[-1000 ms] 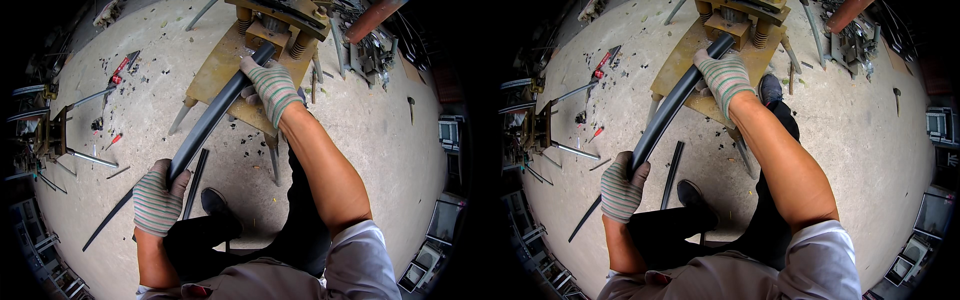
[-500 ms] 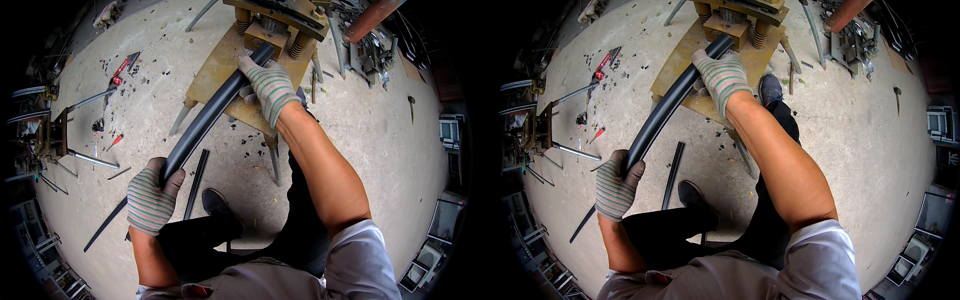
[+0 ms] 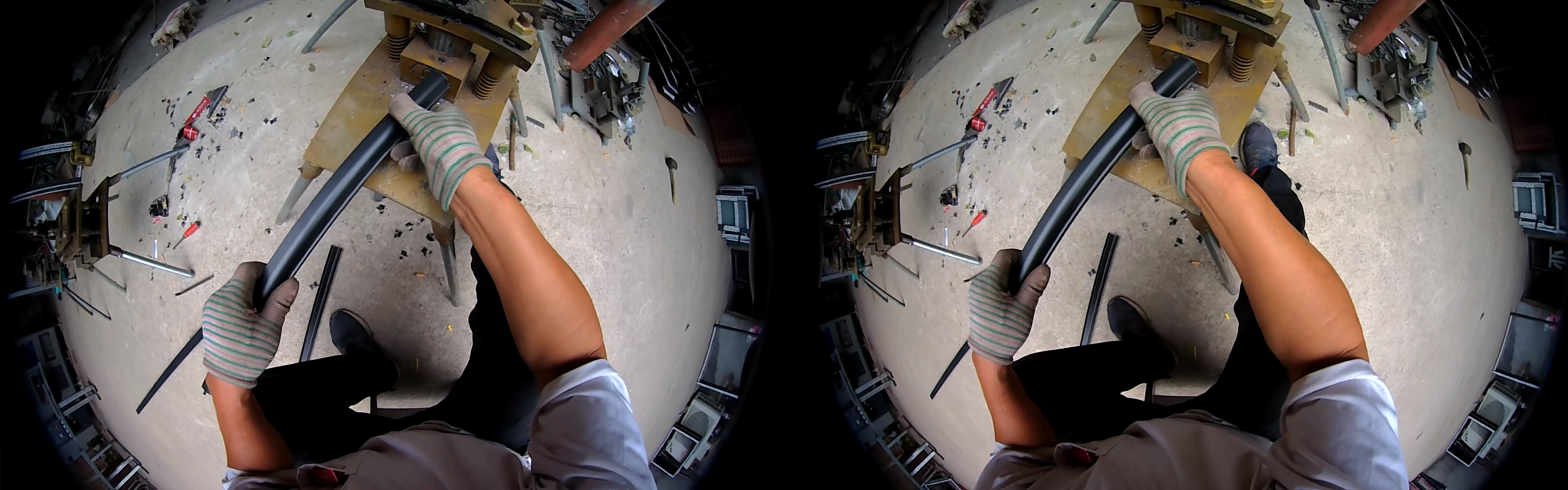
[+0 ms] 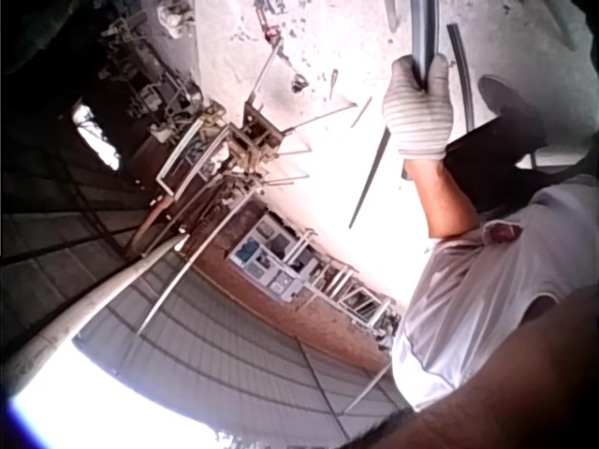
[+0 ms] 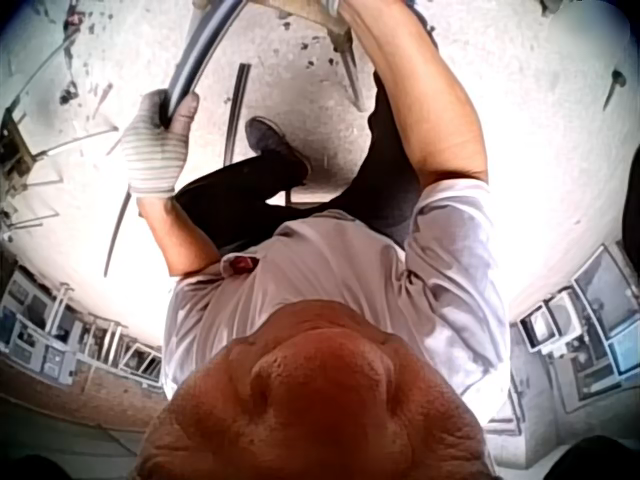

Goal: The person measures and cuts black metal profiles using a miter saw, then moves to a bending machine to bend the cut pieces. The person handles the profiles and tools directly, performing repetitive cutting and bending operations.

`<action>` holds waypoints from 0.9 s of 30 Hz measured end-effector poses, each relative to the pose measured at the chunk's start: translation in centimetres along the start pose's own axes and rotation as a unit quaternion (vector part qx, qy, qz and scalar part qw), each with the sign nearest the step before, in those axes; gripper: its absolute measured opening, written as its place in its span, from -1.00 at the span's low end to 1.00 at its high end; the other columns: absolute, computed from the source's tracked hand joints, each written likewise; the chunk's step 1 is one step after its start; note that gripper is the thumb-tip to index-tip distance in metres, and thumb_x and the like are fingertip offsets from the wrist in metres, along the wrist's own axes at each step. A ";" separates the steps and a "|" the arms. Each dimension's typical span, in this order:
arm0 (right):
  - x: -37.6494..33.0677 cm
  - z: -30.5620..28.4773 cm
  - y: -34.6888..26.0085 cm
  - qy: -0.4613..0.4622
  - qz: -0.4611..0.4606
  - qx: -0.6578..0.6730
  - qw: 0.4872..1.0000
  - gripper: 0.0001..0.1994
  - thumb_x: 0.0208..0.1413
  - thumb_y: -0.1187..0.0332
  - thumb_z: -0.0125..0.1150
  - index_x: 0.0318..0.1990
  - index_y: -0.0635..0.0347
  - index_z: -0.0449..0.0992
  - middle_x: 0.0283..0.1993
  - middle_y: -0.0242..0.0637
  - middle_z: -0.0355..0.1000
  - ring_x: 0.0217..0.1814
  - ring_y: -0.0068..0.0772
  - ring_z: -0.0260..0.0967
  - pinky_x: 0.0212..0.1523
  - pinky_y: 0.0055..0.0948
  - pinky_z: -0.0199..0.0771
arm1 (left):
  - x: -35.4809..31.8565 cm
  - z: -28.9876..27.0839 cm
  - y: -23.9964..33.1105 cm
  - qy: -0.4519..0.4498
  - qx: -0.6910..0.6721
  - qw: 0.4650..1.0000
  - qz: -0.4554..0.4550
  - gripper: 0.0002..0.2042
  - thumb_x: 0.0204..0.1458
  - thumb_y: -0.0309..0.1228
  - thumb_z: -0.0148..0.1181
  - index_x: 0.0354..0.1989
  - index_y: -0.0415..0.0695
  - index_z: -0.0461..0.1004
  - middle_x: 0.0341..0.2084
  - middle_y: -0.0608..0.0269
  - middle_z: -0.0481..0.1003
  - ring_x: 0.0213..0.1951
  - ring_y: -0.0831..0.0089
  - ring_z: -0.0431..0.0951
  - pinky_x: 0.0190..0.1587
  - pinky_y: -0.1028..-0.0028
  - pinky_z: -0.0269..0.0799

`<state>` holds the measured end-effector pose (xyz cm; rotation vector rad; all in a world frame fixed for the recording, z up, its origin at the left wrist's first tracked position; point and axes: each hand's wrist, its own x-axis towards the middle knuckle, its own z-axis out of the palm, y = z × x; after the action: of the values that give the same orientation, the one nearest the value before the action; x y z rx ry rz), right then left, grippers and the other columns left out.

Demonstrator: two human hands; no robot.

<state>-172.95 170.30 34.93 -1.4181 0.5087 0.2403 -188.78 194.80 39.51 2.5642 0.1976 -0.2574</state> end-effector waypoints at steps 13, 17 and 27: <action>0.1 0.2 -0.1 0.003 0.007 0.000 1.000 -0.65 0.29 0.13 0.32 -0.07 0.27 0.48 -0.34 -0.29 0.51 -0.58 -0.52 0.44 -0.69 -0.59 0.46 | -0.8 -0.5 -1.9 0.034 0.019 0.999 0.025 -0.67 0.17 -0.17 0.42 -0.27 -0.24 0.57 -0.67 0.10 0.43 -0.61 0.35 0.40 -0.47 0.36 0.34; 0.2 0.4 -0.3 0.009 0.018 -0.007 1.000 -0.65 0.30 0.13 0.32 -0.07 0.27 0.47 -0.34 -0.28 0.51 -0.59 -0.53 0.43 -0.70 -0.59 0.45 | -1.1 -0.6 -1.3 0.021 0.014 1.000 -0.010 -0.67 0.17 -0.18 0.41 -0.27 -0.25 0.57 -0.67 0.10 0.42 -0.61 0.35 0.38 -0.48 0.35 0.33; 0.5 0.2 0.1 0.016 0.010 -0.005 1.000 -0.64 0.28 0.13 0.34 -0.08 0.28 0.47 -0.35 -0.28 0.52 -0.62 -0.52 0.42 -0.71 -0.59 0.44 | -1.8 0.5 -1.2 0.052 0.021 0.998 0.003 -0.67 0.20 -0.17 0.39 -0.32 -0.24 0.54 -0.69 0.30 0.35 -0.58 0.54 0.27 -0.49 0.43 0.25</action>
<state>-172.53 170.40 34.59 -1.4287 0.5490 0.2366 -190.82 195.34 38.87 2.6219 0.2245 -0.1271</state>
